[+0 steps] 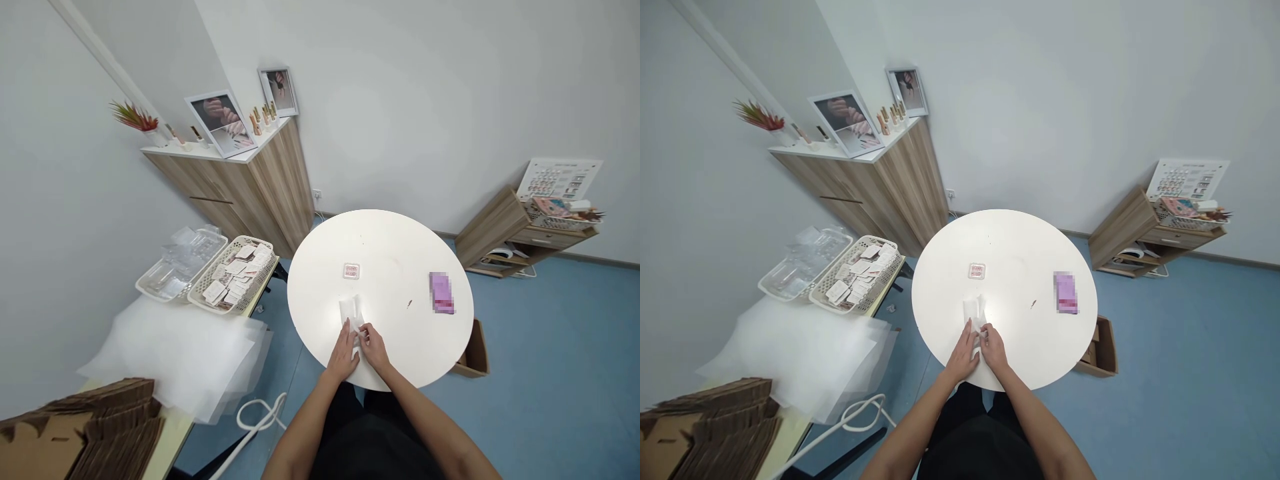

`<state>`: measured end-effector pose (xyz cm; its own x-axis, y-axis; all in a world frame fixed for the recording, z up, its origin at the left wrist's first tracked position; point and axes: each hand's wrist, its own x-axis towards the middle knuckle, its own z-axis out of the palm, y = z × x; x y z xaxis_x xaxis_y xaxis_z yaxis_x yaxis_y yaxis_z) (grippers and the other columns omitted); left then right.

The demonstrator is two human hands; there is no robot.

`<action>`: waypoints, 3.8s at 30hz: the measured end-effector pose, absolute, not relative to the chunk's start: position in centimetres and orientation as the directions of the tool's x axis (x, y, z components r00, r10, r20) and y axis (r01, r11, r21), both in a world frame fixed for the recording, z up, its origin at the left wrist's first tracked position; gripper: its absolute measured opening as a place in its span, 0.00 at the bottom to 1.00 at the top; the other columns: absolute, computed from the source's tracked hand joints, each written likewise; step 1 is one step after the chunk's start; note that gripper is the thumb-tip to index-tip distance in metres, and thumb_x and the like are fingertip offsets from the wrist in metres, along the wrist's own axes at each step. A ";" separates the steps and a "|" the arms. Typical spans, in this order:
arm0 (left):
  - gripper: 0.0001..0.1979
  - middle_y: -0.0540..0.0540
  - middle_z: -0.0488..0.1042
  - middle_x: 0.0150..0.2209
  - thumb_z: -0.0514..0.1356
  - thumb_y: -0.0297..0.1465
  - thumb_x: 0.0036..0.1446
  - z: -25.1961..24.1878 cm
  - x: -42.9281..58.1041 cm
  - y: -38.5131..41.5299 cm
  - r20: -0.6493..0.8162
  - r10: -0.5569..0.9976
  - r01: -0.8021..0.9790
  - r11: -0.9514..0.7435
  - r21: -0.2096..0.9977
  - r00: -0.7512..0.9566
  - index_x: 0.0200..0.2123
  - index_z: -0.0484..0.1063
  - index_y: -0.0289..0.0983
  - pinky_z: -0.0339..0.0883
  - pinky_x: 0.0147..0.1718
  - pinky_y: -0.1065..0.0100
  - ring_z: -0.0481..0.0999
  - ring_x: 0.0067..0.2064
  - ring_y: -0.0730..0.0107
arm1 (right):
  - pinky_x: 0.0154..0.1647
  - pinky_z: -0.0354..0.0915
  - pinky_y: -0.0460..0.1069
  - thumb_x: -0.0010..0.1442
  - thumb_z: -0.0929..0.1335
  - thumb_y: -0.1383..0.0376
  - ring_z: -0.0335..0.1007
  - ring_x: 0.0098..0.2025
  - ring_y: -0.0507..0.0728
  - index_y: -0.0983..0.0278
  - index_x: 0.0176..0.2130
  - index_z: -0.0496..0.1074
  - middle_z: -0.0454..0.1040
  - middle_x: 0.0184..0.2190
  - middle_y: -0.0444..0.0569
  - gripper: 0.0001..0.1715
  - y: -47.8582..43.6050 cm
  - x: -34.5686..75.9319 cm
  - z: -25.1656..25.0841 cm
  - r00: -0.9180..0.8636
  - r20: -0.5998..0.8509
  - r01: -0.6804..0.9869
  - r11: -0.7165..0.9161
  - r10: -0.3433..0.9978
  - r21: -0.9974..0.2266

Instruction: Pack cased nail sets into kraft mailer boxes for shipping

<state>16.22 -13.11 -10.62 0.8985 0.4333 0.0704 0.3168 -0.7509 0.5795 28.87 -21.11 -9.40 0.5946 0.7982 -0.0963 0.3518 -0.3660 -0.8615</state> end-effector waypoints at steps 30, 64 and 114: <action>0.31 0.39 0.58 0.65 0.47 0.25 0.59 -13.8 15.1 -13.2 0.079 0.471 0.401 -0.818 0.414 0.879 0.66 0.50 0.38 0.55 0.61 0.48 0.57 0.66 0.54 | 0.62 0.57 0.61 0.57 0.61 0.75 0.55 0.64 0.65 0.68 0.65 0.55 0.61 0.63 0.61 0.37 -21.8 31.3 -11.1 -0.059 0.036 0.933 0.068 0.998 -0.354; 0.18 0.40 0.67 0.47 0.49 0.25 0.62 -10.2 21.3 -4.7 0.043 0.748 0.665 -0.614 0.425 0.663 0.54 0.66 0.38 0.67 0.44 0.58 0.70 0.47 0.59 | 0.50 0.64 0.56 0.60 0.60 0.74 0.62 0.53 0.62 0.65 0.50 0.67 0.67 0.53 0.58 0.20 -11.9 34.3 -9.5 0.333 0.054 0.868 -0.284 0.941 -0.407; 0.20 0.41 0.70 0.51 0.52 0.24 0.57 -6.0 -2.0 -2.1 0.079 0.973 0.897 -0.232 0.377 0.218 0.52 0.67 0.42 0.65 0.52 0.54 0.69 0.54 0.56 | 0.55 0.59 0.60 0.60 0.58 0.71 0.59 0.55 0.64 0.66 0.53 0.64 0.65 0.53 0.59 0.22 1.0 22.4 -7.5 -0.284 0.258 0.843 0.369 0.923 -0.392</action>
